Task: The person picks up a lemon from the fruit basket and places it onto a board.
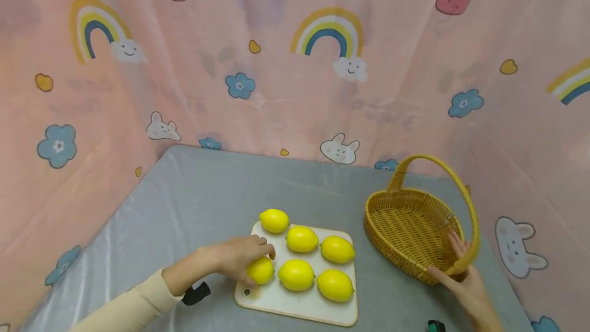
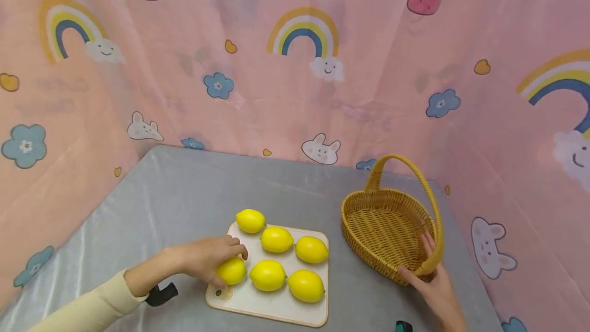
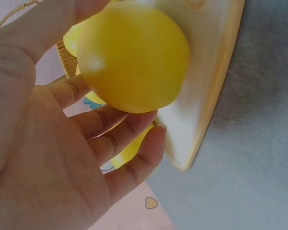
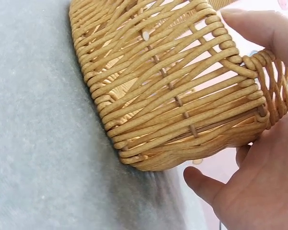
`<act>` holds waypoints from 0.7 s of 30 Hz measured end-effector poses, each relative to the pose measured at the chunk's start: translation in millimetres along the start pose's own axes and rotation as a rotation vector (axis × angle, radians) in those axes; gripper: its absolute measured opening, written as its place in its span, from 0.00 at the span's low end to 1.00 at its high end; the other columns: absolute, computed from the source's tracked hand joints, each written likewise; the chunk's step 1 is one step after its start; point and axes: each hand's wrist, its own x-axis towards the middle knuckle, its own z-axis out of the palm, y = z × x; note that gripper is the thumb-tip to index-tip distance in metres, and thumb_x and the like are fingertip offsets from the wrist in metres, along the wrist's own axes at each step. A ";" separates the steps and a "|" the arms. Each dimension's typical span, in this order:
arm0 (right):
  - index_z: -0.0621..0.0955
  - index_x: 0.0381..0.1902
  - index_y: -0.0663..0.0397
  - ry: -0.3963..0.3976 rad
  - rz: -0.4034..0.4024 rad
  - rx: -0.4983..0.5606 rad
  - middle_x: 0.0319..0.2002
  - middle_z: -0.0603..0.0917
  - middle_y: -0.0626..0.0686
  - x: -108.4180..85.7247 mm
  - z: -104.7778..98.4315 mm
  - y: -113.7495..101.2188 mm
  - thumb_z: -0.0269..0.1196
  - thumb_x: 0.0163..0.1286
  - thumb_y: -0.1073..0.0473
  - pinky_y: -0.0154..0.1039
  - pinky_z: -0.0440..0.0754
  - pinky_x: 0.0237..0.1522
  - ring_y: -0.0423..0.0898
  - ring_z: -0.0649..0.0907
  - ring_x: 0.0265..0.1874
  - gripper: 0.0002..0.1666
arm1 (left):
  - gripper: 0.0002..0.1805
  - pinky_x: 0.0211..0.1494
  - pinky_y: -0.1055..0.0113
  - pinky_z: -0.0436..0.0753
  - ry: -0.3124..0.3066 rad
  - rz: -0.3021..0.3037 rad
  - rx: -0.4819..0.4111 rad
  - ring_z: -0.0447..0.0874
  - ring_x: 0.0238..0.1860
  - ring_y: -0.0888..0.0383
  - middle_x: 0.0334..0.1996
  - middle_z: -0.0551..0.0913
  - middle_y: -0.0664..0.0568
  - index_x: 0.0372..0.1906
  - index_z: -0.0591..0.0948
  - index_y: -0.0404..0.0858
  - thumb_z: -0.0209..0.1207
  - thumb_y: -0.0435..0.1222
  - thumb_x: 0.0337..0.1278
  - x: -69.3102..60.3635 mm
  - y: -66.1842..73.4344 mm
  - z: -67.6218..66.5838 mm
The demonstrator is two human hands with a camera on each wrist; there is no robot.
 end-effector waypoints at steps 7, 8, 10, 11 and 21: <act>0.36 0.80 0.39 0.011 -0.003 -0.032 0.77 0.32 0.35 -4.1 -7.7 -5.9 0.61 0.74 0.59 0.38 0.34 0.74 0.41 0.26 0.73 0.55 | 0.31 0.48 0.68 0.76 0.023 -0.004 -0.055 0.72 0.45 0.63 0.42 0.73 0.61 0.55 0.76 0.45 0.75 0.43 0.44 1.5 -1.4 -2.4; 0.37 0.80 0.37 0.013 0.002 -0.029 0.77 0.33 0.35 -5.0 -8.8 -7.2 0.61 0.75 0.58 0.29 0.38 0.72 0.41 0.29 0.74 0.54 | 0.31 0.49 0.68 0.76 0.025 -0.002 -0.057 0.72 0.45 0.64 0.43 0.73 0.61 0.56 0.76 0.45 0.75 0.43 0.44 2.1 -1.9 -2.4; 0.37 0.80 0.34 0.022 0.007 -0.032 0.78 0.36 0.38 -7.1 -11.1 -9.4 0.60 0.75 0.58 0.16 0.44 0.64 0.40 0.36 0.76 0.53 | 0.33 0.50 0.67 0.76 0.024 0.002 -0.062 0.72 0.46 0.64 0.45 0.74 0.60 0.59 0.75 0.44 0.75 0.43 0.45 3.1 -2.6 -2.3; 0.38 0.80 0.35 0.026 -0.005 -0.012 0.79 0.36 0.41 -7.7 -12.3 -10.6 0.60 0.75 0.59 0.15 0.45 0.63 0.41 0.38 0.76 0.53 | 0.34 0.51 0.67 0.76 0.023 0.005 -0.064 0.73 0.46 0.64 0.46 0.74 0.59 0.61 0.75 0.43 0.75 0.43 0.46 3.7 -2.9 -2.0; 0.46 0.80 0.38 0.407 -0.175 -0.196 0.79 0.41 0.42 -27.3 -16.2 -79.2 0.57 0.76 0.58 0.46 0.31 0.73 0.35 0.36 0.75 0.45 | 0.40 0.54 0.66 0.76 0.029 -0.003 -0.098 0.73 0.49 0.64 0.51 0.75 0.57 0.67 0.72 0.42 0.73 0.47 0.48 1.5 -3.8 2.4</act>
